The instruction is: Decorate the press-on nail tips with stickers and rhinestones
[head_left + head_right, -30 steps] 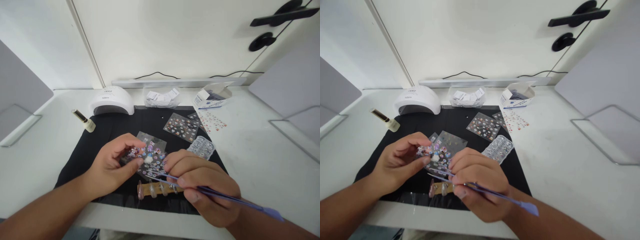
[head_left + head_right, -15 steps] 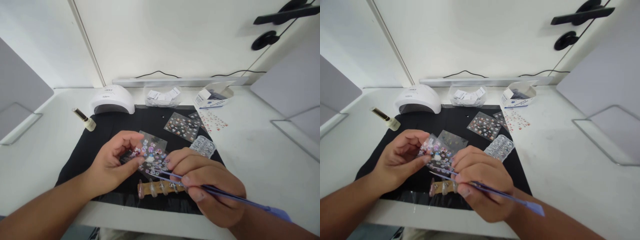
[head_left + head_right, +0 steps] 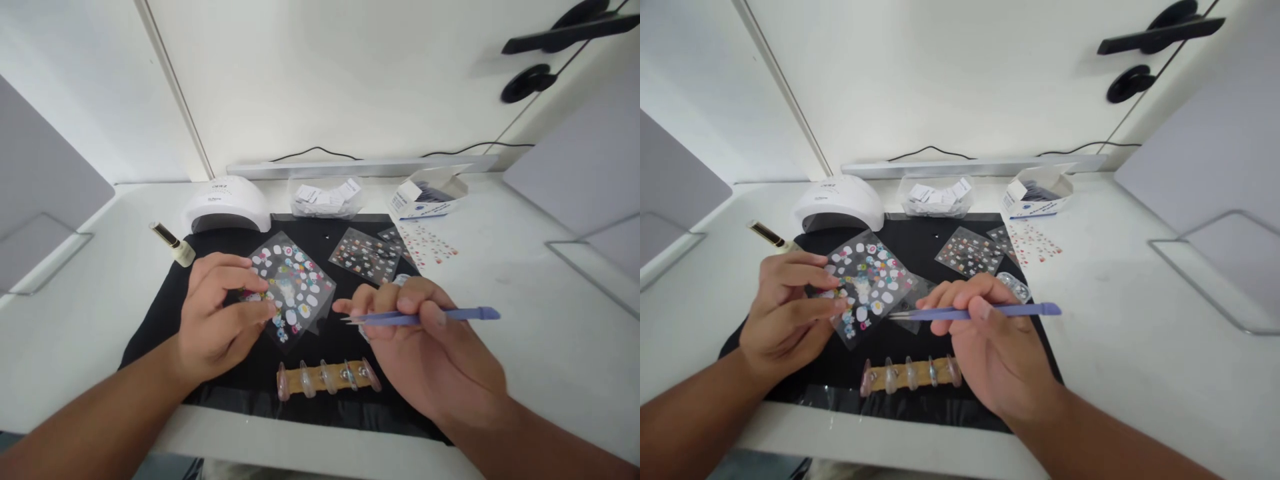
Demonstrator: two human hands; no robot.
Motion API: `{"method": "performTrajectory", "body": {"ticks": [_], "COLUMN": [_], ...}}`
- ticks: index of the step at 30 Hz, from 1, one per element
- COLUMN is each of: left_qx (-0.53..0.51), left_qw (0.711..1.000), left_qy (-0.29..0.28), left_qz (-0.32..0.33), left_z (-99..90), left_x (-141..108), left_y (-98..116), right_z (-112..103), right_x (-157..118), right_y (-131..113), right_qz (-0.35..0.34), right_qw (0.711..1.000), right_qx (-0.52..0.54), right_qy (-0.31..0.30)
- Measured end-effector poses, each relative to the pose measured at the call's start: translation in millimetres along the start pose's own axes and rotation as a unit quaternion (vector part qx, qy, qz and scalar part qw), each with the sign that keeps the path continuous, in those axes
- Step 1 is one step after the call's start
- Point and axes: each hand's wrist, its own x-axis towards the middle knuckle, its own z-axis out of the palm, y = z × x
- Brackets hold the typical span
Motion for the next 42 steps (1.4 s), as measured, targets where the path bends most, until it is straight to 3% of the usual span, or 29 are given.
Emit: {"method": "performTrajectory", "body": {"ticks": [5, 11, 13, 16, 18, 21, 25, 27, 29, 38, 42], "left_qx": [0.004, -0.009, -0.037, -0.115, -0.188, -0.303, -0.412, -0.454, -0.472, -0.417, -0.443], "left_qw": [0.998, 0.999, 0.999, 0.99, 0.971, 0.922, 0.848, 0.815, 0.801, 0.837, 0.829], "left_qy": [0.034, -0.01, -0.002, 0.06, 0.087, 0.085, 0.011, -0.032, -0.051, -0.072, -0.073], "left_qz": [0.045, 0.031, 0.017, -0.051, -0.122, -0.226, -0.333, -0.358, -0.363, -0.348, -0.331], "left_z": [10.9, 12.5, 11.0, 9.4, 8.5, 6.1, 2.9, 3.7, 6.3, 12.4, 14.1], "left_x": [-2, -3, -5, -9, -12, -15, -14, -14, -15, -19, -18], "left_y": [8, 8, 6, 5, 6, 12, 26, 32, 37, 37, 38], "right_z": [6, 5, 3, 0, -2, -2, 0, 2, 3, 5, 4], "right_x": [-5, -5, -3, -1, 1, 1, -1, -3, -4, -7, -7], "right_y": [2, 5, 6, 7, 7, 6, 4, 4, 4, 7, 8], "right_qz": [0.008, 0.007, 0.002, -0.004, -0.01, -0.021, -0.028, -0.035, -0.047, -0.1, -0.121], "right_qw": [0.999, 0.998, 0.999, 0.999, 0.999, 0.999, 0.999, 0.998, 0.997, 0.986, 0.98], "right_qx": [0.026, 0.024, 0.023, 0.021, 0.017, 0.007, -0.02, -0.038, -0.057, -0.108, -0.134], "right_qy": [-0.043, -0.054, -0.045, -0.036, -0.038, -0.04, -0.036, -0.033, -0.033, -0.076, -0.088]}}
